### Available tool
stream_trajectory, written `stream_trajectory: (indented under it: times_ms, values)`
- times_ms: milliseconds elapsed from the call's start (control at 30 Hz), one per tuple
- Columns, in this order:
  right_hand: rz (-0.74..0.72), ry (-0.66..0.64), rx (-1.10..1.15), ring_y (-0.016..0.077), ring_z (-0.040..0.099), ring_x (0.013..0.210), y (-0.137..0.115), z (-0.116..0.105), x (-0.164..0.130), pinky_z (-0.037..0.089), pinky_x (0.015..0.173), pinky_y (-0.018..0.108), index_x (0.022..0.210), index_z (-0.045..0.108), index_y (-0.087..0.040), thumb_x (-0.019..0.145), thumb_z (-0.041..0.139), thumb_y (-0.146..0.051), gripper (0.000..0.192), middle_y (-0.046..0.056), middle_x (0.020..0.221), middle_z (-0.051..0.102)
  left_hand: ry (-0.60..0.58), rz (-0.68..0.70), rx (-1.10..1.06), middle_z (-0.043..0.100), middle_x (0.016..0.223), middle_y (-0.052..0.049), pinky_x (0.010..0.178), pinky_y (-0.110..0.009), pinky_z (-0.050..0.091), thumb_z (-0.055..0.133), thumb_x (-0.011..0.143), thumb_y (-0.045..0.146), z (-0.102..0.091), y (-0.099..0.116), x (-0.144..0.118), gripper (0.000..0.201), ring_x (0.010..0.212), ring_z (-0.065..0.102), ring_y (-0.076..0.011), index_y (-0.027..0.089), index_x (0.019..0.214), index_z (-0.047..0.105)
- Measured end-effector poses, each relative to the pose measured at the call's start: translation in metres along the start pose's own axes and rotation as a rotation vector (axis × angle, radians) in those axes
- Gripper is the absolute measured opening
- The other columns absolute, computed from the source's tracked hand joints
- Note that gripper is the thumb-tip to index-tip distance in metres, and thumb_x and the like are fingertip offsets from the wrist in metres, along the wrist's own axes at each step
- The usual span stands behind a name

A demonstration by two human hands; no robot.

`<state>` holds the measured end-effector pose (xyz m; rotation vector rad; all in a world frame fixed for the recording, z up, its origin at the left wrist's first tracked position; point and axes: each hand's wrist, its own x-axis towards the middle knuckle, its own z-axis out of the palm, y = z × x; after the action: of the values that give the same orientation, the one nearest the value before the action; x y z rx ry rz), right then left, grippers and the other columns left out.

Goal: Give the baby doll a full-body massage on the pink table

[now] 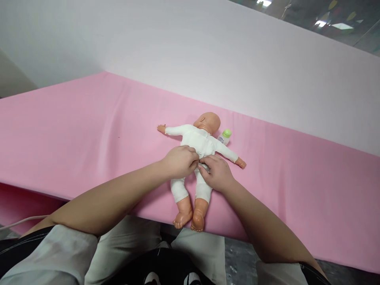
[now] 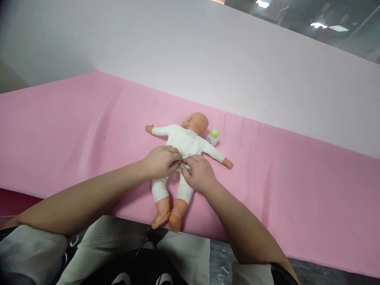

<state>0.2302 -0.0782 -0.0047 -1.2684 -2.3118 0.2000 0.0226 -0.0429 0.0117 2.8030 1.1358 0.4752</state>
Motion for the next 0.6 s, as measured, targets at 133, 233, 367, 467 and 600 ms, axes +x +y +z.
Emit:
stream_trajectory:
  times_ms: [133,233,367,467,600]
  values:
    - [-0.021,0.024,0.016,0.0232,0.069,0.085,0.0018,0.0001,-0.0006,0.052,0.081,0.039,0.089,0.073,-0.024,0.099,0.059,-0.020,0.018,0.003,0.089,0.078,0.033,0.023,-0.058,0.072,0.085,-0.004,0.074,-0.038,0.048,0.056,0.094,0.028,-0.0051,-0.0004,-0.0024,0.023,0.083,0.067,-0.0236,0.021,0.087,0.077]
    - [-0.042,0.096,-0.013,0.0244,0.069,0.086,0.0030,0.0021,-0.0024,0.053,0.086,0.041,0.089,0.074,-0.024,0.099,0.059,-0.019,0.018,0.004,0.089,0.078,0.146,0.036,-0.077,0.071,0.084,-0.005,0.075,-0.038,0.049,0.056,0.095,0.028,-0.0073,-0.0014,-0.0039,0.023,0.084,0.066,-0.0231,0.020,0.086,0.076]
    - [-0.035,0.208,-0.022,0.0275,0.069,0.097,0.0040,0.0046,-0.0039,0.054,0.096,0.046,0.099,0.075,-0.025,0.099,0.058,-0.021,0.018,0.007,0.098,0.078,0.298,0.042,-0.055,0.072,0.094,-0.007,0.082,-0.039,0.051,0.057,0.095,0.026,-0.0051,-0.0027,-0.0037,0.020,0.089,0.066,-0.0237,0.020,0.094,0.075]
    - [0.021,0.231,-0.053,0.0322,0.066,0.111,0.0042,0.0063,-0.0030,0.052,0.104,0.052,0.119,0.073,-0.023,0.098,0.062,-0.028,0.024,0.011,0.113,0.076,0.280,0.069,-0.075,0.074,0.106,-0.008,0.090,-0.040,0.052,0.058,0.095,0.024,-0.0006,-0.0030,-0.0015,0.020,0.098,0.067,-0.0247,0.021,0.103,0.076]
    - [0.044,0.053,-0.048,0.0316,0.066,0.109,0.0057,0.0052,0.0005,0.053,0.102,0.051,0.124,0.073,-0.020,0.101,0.058,-0.027,0.028,0.012,0.116,0.074,0.108,0.029,-0.086,0.074,0.102,-0.007,0.088,-0.040,0.053,0.057,0.095,0.026,0.0024,-0.0017,0.0016,0.024,0.098,0.069,-0.0259,0.020,0.106,0.077]
